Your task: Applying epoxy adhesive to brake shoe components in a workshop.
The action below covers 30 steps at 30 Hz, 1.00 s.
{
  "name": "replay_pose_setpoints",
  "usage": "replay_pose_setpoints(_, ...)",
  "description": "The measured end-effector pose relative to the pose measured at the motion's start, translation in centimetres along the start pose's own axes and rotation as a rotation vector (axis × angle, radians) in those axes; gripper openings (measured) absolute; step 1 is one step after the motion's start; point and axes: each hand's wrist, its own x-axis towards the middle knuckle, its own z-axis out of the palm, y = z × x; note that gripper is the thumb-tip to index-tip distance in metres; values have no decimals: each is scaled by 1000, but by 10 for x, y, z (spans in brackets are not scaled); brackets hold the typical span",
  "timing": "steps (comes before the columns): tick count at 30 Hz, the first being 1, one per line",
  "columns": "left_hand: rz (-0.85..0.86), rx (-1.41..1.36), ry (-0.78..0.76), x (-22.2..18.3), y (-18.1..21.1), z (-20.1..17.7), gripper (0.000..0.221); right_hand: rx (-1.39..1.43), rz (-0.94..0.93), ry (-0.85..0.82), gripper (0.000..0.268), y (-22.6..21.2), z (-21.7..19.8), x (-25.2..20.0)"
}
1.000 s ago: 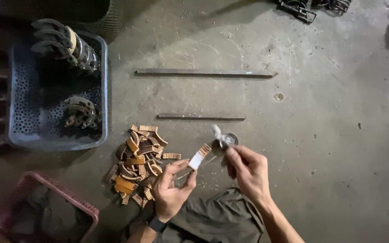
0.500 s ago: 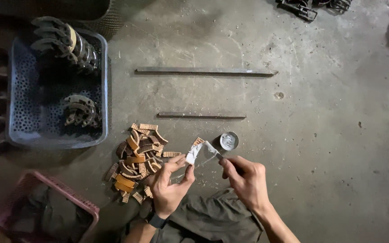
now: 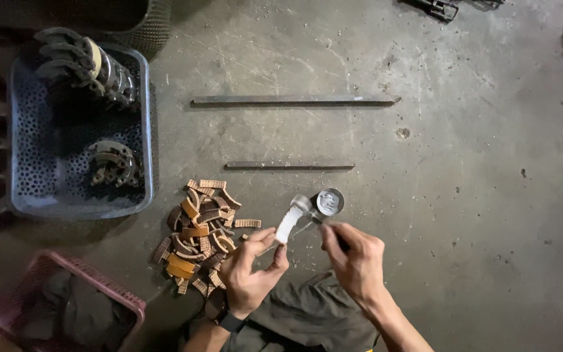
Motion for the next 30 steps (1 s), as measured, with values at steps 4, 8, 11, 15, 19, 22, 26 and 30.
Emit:
replay_pose_setpoints(4, -175, -183, 7, -6, -21, 12, 33, 33, 144, 129, 13, 26, -8, 13)
replay_pose_setpoints(8, -406, -347, -178, 74, -47, 32, 28, 147, 286, 123, 14, 83, 4, 6)
replay_pose_setpoints(11, -339, -121, -241, 184, -82, 75, 24, 224, 223, 89, 11, 116, 38, -5)
replay_pose_setpoints(15, -232, -99, -175, 292, -143, 185, 17, 224, 320, 37, 11, 131, 54, 0)
replay_pose_setpoints(19, -362, -255, -82, 322, -205, 318, 17, 264, 417, -33, 10, 154, 63, 5)
replay_pose_setpoints(22, -471, -247, -6, 309, -232, 400, 16, 230, 478, -87, 9, 179, 67, 0)
replay_pose_setpoints(26, -530, -125, 43, 290, -278, 461, 24, 201, 492, 20, 9, 184, 69, -3)
replay_pose_setpoints(30, -356, -35, 92, 300, -240, 349, 37, 317, 704, 18, 13, 182, 78, 1)
